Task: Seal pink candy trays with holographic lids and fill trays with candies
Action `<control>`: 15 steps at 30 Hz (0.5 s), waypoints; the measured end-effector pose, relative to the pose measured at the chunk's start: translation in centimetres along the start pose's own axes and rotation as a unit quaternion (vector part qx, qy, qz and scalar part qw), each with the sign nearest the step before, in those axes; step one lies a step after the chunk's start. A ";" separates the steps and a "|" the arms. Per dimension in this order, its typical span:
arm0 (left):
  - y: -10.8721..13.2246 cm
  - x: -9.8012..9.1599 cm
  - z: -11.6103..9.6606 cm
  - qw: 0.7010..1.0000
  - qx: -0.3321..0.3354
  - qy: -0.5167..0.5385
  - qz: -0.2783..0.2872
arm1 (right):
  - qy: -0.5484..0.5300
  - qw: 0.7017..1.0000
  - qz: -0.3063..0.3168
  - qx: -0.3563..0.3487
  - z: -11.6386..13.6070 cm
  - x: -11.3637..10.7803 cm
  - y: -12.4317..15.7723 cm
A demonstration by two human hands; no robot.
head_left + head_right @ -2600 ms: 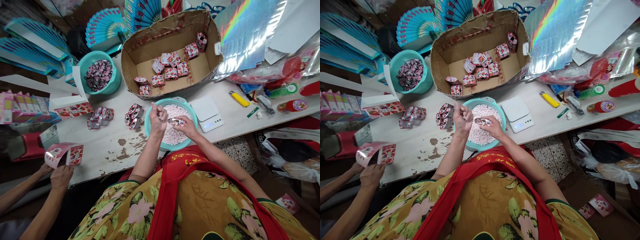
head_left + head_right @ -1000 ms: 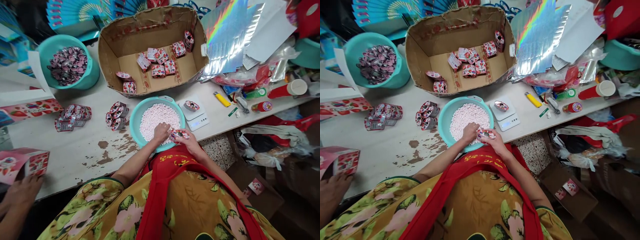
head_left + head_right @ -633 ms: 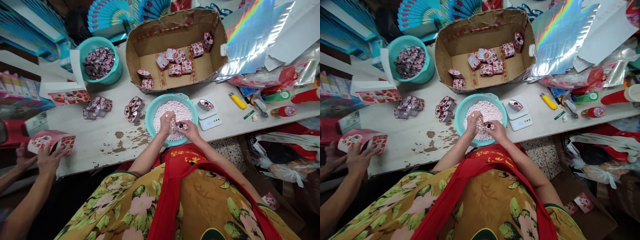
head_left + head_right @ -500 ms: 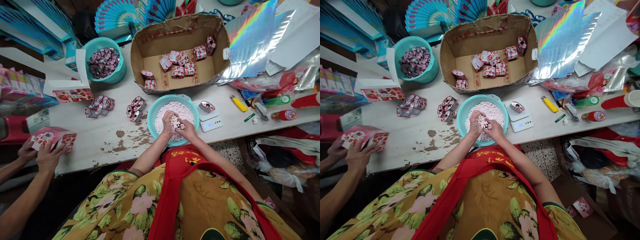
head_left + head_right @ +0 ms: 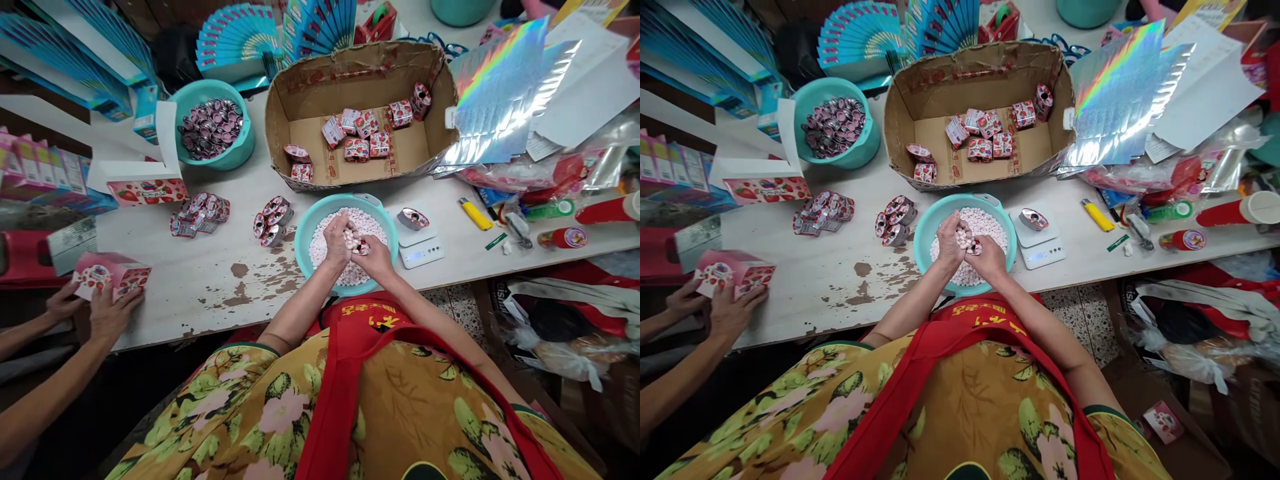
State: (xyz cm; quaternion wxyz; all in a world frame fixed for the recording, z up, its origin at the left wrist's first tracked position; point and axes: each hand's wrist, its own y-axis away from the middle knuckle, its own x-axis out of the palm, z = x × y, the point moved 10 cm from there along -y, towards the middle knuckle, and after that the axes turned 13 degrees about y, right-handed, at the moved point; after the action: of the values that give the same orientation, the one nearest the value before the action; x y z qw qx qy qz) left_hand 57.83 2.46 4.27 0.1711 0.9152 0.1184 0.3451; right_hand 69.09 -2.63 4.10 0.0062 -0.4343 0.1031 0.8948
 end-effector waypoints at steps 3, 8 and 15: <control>0.0 0.3 -0.2 0.999 0.008 -0.037 -0.005 | -0.007 1.000 0.000 0.004 -0.1 -0.3 -0.2; 0.1 0.6 0.2 0.998 -0.005 -0.060 0.009 | -0.027 1.000 -0.009 0.008 -0.6 -0.4 -0.1; -0.5 1.2 0.4 0.998 0.014 -0.066 0.020 | -0.042 0.999 0.005 0.020 -1.1 -0.3 -0.4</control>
State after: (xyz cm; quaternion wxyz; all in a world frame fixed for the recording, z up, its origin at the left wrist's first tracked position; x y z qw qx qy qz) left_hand 58.93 3.19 4.53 0.1587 0.9404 0.0939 0.2856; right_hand 70.21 -2.44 3.62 0.0148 -0.3956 0.1223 0.9101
